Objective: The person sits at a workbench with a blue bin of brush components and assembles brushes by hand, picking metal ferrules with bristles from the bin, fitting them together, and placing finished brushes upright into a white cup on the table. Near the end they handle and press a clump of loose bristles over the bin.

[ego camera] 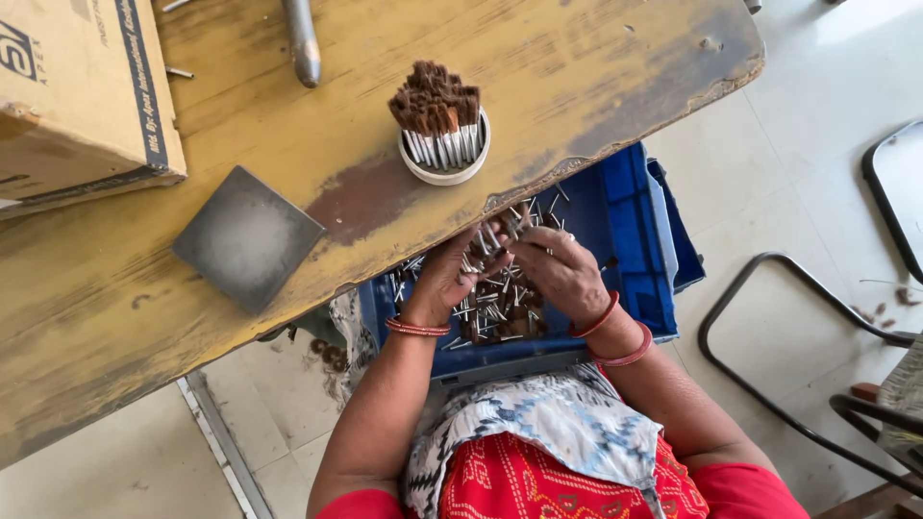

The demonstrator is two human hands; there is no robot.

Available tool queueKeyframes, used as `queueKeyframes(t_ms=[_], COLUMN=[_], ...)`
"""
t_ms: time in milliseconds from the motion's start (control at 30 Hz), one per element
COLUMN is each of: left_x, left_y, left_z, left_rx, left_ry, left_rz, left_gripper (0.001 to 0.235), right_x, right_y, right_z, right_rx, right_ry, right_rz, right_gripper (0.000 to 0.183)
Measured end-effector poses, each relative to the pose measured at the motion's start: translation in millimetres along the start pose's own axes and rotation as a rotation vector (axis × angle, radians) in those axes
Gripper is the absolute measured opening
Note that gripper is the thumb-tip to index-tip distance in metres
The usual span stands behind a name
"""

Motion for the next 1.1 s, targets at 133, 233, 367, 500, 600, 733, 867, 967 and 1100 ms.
queueKeyframes(t_ms=[133,233,367,500,600,733,867,967,1100], left_x=[-5.5,-20.6,-19.2,-18.7,-19.5,-27.9,-20.9,2.1,-2.2], left_y=[14.5,17.5,16.5,19.8,26.5,44.8,28.9,0.4,-2.2], left_z=[-27.0,-33.7,-31.9,-35.2,-32.0,-39.3,-30.6,-11.8,-12.7], left_rx=[0.111,0.088,0.069,-0.006,0.262,0.515,0.544,0.094,0.028], left_ry=[0.127,0.189,0.322,0.592,0.725,0.870,0.947,0.388,0.143], left_rz=[-0.138,-0.113,-0.205,-0.276,-0.245,-0.091,-0.012,-0.047,-0.200], left_gripper=[0.057,0.057,0.069,0.066,0.068,0.059,0.037,0.039,0.041], right_x=[7.0,10.0,12.1,18.6,10.8,4.4,8.6,3.9,3.1], right_y=[-1.5,0.6,15.6,-2.9,4.4,-2.3,-1.8,1.5,0.3], right_z=[8.2,1.6,-5.5,17.7,12.5,18.3,11.7,0.3,2.5], right_rx=[-0.127,-0.082,0.047,0.254,0.260,0.343,0.324,0.220,0.242], right_ry=[-0.160,-0.076,-0.165,0.044,0.056,0.027,0.042,0.023,-0.020], right_rz=[-0.137,-0.109,-0.127,-0.297,-0.271,-0.102,0.006,0.044,0.135], right_gripper=[0.023,0.037,0.089,0.098,0.105,0.065,0.023,0.021,0.022])
Point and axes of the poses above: each hand's wrist, its own y-axis towards the middle knuckle, its own x-axis out of the palm, z = x × y, the point moved 1 cm from there along y, towards the middle knuckle, and after that the axes turned 6 degrees about y, right-handed, at the moved point
